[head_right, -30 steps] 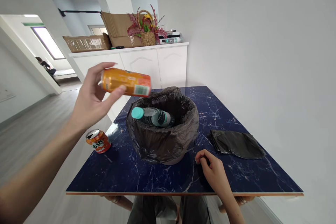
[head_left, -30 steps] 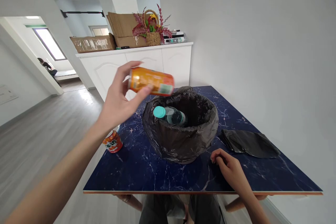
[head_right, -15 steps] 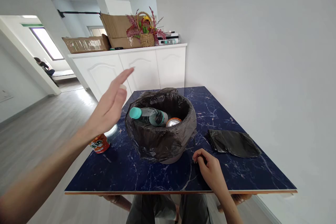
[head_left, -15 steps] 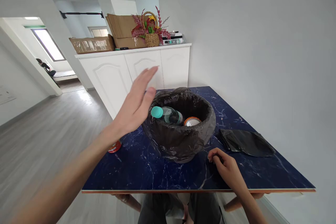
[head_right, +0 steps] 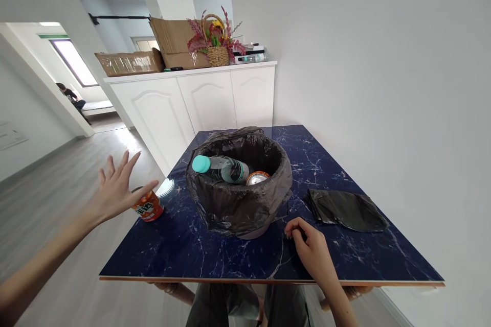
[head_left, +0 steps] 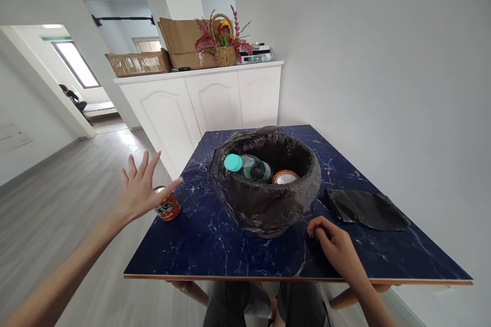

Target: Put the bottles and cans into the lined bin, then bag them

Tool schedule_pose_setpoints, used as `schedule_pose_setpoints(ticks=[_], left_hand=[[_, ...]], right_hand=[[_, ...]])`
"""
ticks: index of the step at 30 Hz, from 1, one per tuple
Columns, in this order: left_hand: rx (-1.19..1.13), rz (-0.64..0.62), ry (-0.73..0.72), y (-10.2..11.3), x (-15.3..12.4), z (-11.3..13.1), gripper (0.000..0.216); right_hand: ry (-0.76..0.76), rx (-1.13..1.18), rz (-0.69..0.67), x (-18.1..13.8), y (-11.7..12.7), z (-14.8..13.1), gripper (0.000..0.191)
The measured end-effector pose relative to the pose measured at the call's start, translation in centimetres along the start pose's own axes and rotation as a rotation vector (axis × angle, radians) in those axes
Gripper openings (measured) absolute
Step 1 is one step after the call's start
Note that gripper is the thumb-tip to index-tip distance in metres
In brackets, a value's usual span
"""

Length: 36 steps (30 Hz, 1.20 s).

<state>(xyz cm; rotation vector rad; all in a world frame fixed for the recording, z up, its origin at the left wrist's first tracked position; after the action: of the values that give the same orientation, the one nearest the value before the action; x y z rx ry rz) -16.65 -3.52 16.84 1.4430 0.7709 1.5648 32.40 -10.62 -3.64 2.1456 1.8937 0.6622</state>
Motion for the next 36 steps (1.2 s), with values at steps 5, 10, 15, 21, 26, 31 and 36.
schedule_pose_setpoints(ticks=[5,10,15,21,26,31,36], left_hand=[[0.018,-0.248,0.003,-3.6,-2.0,-2.7,0.107],[0.035,-0.195,0.059,-4.4,-3.1,-2.2,0.064],[-0.133,-0.109,0.097,-3.4,-2.8,-1.0,0.054],[-0.591,0.497,0.045,3.8,-0.2,5.6,0.038],[-0.735,0.576,-0.332,9.1,1.6,16.4,0.030],[-0.479,0.246,-0.685,7.9,3.1,25.5,0.029],[-0.285,-0.104,-0.762,4.4,3.9,30.0,0.041]], right_hand=[[-0.002,0.000,-0.006,0.0,0.0,0.1,0.022],[0.010,-0.001,0.011,0.0,0.1,0.1,0.022],[0.018,0.007,0.005,-0.1,0.0,0.2,0.022],[0.008,0.013,0.012,-0.1,0.0,0.3,0.023],[0.006,0.030,0.028,0.0,0.2,-0.2,0.022],[0.020,0.062,0.045,0.2,0.4,-0.8,0.021],[0.016,0.085,0.039,0.4,0.6,-1.3,0.023]])
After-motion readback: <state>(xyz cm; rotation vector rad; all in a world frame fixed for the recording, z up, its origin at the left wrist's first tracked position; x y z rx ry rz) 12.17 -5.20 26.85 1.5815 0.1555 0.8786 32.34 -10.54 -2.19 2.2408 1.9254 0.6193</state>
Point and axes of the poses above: each hand's wrist, its own x-axis towards the middle knuckle, its own y-axis out of the back of the hand, z = x × y, the point moved 5 cm from there along x, towards the middle knuckle, and after that the axes turned 1 degree about -y, right-handed, at the moved point
